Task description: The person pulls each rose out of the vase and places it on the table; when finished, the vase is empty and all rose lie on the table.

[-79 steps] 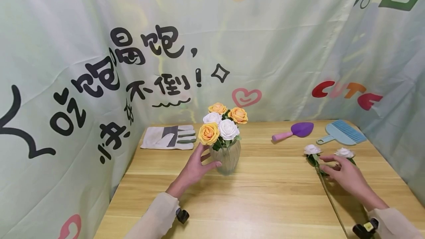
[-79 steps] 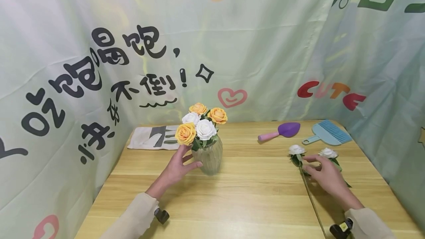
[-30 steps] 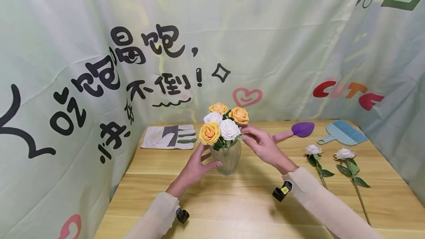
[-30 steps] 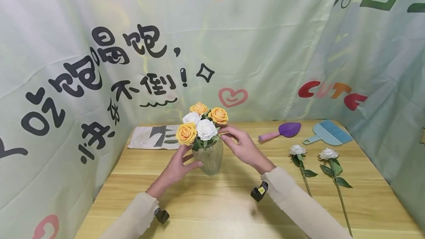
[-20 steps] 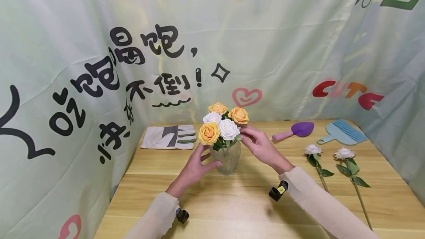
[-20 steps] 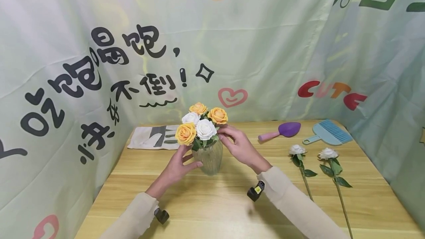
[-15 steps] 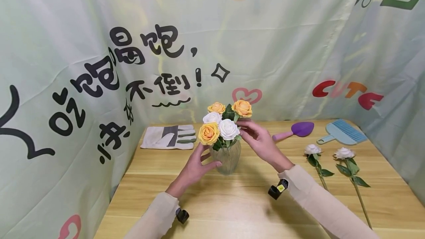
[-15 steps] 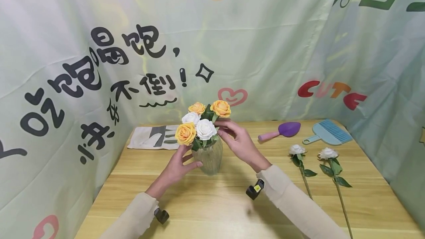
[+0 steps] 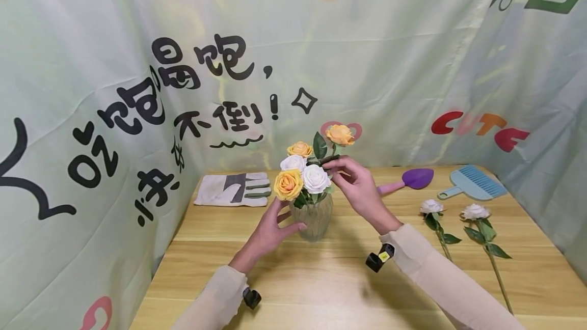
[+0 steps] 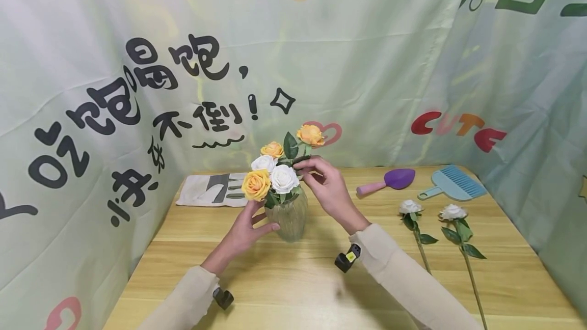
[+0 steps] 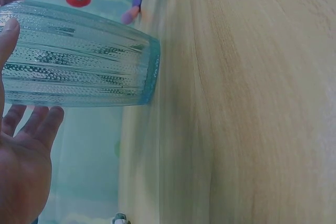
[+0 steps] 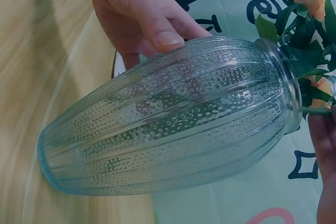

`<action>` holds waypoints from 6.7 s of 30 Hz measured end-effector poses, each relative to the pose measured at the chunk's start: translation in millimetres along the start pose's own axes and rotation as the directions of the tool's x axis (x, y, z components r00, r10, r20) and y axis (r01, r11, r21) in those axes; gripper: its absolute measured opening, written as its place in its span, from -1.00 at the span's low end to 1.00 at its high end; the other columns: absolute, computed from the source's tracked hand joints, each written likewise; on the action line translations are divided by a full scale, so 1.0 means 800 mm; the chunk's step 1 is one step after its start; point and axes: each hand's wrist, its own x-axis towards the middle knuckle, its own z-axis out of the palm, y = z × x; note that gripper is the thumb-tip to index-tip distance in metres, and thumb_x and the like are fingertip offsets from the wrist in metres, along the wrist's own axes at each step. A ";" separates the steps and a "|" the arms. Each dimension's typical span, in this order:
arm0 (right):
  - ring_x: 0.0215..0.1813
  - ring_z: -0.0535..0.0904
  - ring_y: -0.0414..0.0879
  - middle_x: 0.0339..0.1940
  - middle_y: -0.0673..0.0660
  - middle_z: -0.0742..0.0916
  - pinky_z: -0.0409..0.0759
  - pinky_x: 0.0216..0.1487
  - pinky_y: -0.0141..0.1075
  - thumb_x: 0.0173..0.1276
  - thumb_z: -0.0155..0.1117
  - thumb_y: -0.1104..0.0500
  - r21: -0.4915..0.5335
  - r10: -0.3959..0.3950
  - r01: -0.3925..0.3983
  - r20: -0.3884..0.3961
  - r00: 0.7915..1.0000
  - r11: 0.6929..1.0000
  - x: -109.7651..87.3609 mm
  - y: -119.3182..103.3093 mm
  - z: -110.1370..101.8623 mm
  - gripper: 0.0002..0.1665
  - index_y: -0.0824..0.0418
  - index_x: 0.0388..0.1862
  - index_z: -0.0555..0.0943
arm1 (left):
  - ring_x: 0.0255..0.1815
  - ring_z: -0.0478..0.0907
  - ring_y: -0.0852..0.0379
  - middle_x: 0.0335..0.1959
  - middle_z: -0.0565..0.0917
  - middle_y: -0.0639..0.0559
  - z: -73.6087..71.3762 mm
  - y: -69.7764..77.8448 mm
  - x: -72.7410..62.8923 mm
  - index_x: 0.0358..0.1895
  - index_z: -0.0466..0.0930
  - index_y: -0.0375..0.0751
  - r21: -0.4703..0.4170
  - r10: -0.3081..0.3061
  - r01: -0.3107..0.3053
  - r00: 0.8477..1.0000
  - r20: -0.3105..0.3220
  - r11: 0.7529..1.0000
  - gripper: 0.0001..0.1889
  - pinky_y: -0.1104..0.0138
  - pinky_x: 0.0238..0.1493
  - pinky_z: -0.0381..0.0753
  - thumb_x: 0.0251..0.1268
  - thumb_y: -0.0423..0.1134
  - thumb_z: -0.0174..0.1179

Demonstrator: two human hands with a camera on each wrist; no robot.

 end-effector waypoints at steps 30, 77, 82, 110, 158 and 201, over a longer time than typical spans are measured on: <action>-0.10 0.85 -0.03 0.02 0.24 0.73 0.88 0.09 -0.29 0.50 0.30 0.53 0.241 -0.175 0.274 -0.363 0.915 0.931 0.037 -0.079 -0.164 -0.55 0.52 0.34 0.58 | 0.72 0.26 -0.14 0.69 0.29 0.03 -0.001 -0.002 -0.001 0.74 0.09 0.25 -0.012 -0.015 0.015 1.000 -0.002 1.000 0.01 -0.13 0.67 0.46 0.38 -0.26 0.54; -0.35 0.71 -0.16 0.12 0.38 0.72 0.84 -0.31 -0.26 0.64 0.30 0.32 -0.389 0.544 -0.435 0.237 0.805 0.812 -0.169 0.099 -0.211 -0.56 0.41 0.41 0.56 | 0.72 0.27 -0.16 0.71 0.27 0.05 -0.001 -0.005 0.000 0.75 0.08 0.30 0.005 -0.014 0.014 1.000 -0.011 1.000 0.04 -0.15 0.65 0.47 0.37 -0.27 0.55; -0.37 0.71 -0.17 0.08 0.28 0.70 0.75 -0.39 -0.29 0.65 0.31 0.26 -0.477 0.479 -0.352 0.175 0.860 0.805 -0.165 0.093 -0.211 -0.63 0.32 0.34 0.65 | 0.71 0.28 -0.16 0.71 0.28 0.03 -0.002 -0.004 0.001 0.75 0.08 0.28 0.011 -0.017 0.017 1.000 -0.015 1.000 0.04 -0.12 0.65 0.48 0.36 -0.28 0.55; 0.23 0.73 -0.21 0.29 0.23 0.75 0.75 0.17 -0.50 0.67 0.31 0.21 -0.166 0.141 -0.117 0.139 0.980 0.979 -0.024 0.007 -0.086 -0.68 0.20 0.32 0.68 | 0.72 0.27 -0.16 0.69 0.30 0.01 -0.002 -0.002 -0.001 0.74 0.10 0.24 0.006 -0.027 0.027 1.000 -0.010 1.000 0.01 -0.13 0.66 0.47 0.38 -0.27 0.54; 0.12 0.70 -0.20 0.37 0.03 0.60 0.82 0.14 -0.40 0.55 0.22 0.56 0.149 -0.129 0.158 -0.184 0.974 0.976 0.021 -0.047 -0.011 -0.46 0.45 0.47 0.50 | 0.71 0.29 -0.16 0.65 0.39 -0.03 -0.001 -0.004 0.000 0.67 0.25 0.01 0.001 -0.064 0.064 0.997 -0.037 0.998 -0.08 -0.08 0.66 0.47 0.33 -0.16 0.59; -0.27 0.77 -0.04 0.26 0.40 0.75 0.84 -0.32 -0.23 0.65 0.30 0.28 -0.333 0.484 -0.406 0.200 0.852 0.851 -0.120 0.093 -0.096 -0.55 0.32 0.44 0.60 | 0.72 0.28 -0.16 0.65 0.38 -0.03 -0.001 -0.003 -0.001 0.66 0.26 0.01 -0.015 -0.075 0.075 0.996 -0.037 0.997 -0.11 -0.10 0.67 0.46 0.35 -0.17 0.58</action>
